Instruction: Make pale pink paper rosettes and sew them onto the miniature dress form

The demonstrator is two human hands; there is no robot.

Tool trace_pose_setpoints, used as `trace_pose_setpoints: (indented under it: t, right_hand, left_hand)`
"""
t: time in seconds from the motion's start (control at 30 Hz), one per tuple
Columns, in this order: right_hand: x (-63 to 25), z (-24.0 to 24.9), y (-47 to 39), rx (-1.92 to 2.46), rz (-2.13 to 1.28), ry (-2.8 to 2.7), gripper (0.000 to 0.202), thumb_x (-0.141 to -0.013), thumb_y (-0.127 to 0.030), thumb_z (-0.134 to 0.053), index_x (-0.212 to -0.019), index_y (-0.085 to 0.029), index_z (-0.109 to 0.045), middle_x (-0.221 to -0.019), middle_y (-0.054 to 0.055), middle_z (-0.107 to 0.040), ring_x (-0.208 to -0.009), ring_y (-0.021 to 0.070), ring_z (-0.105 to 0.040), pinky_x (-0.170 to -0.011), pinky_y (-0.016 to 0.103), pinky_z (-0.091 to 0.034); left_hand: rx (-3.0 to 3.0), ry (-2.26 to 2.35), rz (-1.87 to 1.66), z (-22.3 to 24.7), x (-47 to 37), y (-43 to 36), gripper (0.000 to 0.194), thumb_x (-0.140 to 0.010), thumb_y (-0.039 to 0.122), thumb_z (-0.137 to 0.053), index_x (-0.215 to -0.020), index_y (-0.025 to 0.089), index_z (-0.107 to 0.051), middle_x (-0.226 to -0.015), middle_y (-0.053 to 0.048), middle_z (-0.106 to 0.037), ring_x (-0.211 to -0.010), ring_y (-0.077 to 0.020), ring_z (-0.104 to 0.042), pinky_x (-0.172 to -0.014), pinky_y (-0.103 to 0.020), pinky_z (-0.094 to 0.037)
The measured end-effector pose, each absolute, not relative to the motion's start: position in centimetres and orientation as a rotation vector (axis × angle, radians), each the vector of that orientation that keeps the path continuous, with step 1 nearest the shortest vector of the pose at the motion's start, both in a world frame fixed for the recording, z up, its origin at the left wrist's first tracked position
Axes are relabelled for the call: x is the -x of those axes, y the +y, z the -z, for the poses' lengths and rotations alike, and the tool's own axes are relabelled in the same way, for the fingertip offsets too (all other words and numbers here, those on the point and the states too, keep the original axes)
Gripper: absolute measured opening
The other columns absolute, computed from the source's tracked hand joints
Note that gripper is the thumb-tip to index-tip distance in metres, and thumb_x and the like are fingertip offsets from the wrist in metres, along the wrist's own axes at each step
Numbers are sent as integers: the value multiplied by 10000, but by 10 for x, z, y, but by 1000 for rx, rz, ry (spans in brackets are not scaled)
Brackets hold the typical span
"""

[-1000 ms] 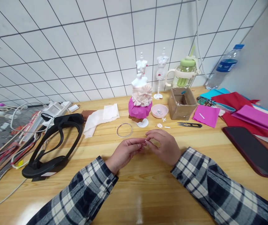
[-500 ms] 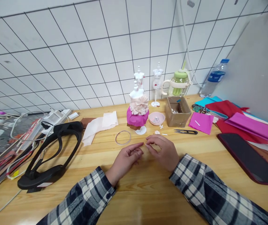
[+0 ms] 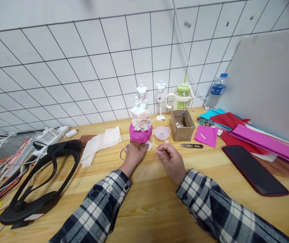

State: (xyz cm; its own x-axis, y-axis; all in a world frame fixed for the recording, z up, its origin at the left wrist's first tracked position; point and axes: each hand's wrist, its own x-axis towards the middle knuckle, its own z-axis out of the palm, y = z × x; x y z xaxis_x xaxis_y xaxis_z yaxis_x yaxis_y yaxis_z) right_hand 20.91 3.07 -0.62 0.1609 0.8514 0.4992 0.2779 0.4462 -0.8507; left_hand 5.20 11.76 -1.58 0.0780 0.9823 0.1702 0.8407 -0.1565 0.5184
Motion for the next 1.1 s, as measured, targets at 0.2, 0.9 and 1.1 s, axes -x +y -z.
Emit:
trace_pose_setpoints:
  t: [0.2, 0.9, 1.1]
  right_hand:
    - [-209, -30, 41, 991, -256, -1544, 88, -893, -252, -531, -864, -208, -601, -909, 58, -635, -819, 170, -595, -684, 294, -490]
    - [-215, -110, 41, 1318, 460, -1913, 71, -892, -253, -553, -873, -219, -612, -873, 50, -642, -826, 236, -505, -701, 384, -308]
    - [-214, -109, 40, 1339, 483, -1922, 89, -893, -266, -556, -868, -220, -629, -887, 46, -647, -818, 227, -492, -690, 371, -287]
  left_hand:
    - [-2104, 1674, -759, 24, -44, 115, 212, -811, 257, -577, -940, 134, -691, -928, -123, -715, -888, -243, -630, -764, -316, -430]
    - [-2077, 1463, -725, 17, -44, 88, 207, -842, 336, -594, -907, 193, -730, -905, -104, -736, -825, -246, -641, -679, -305, -385]
    - [-2152, 1464, -711, 15, -46, 87, 254, -849, 367, -585, -938, 178, -730, -917, -124, -736, -811, -254, -647, -656, -305, -379]
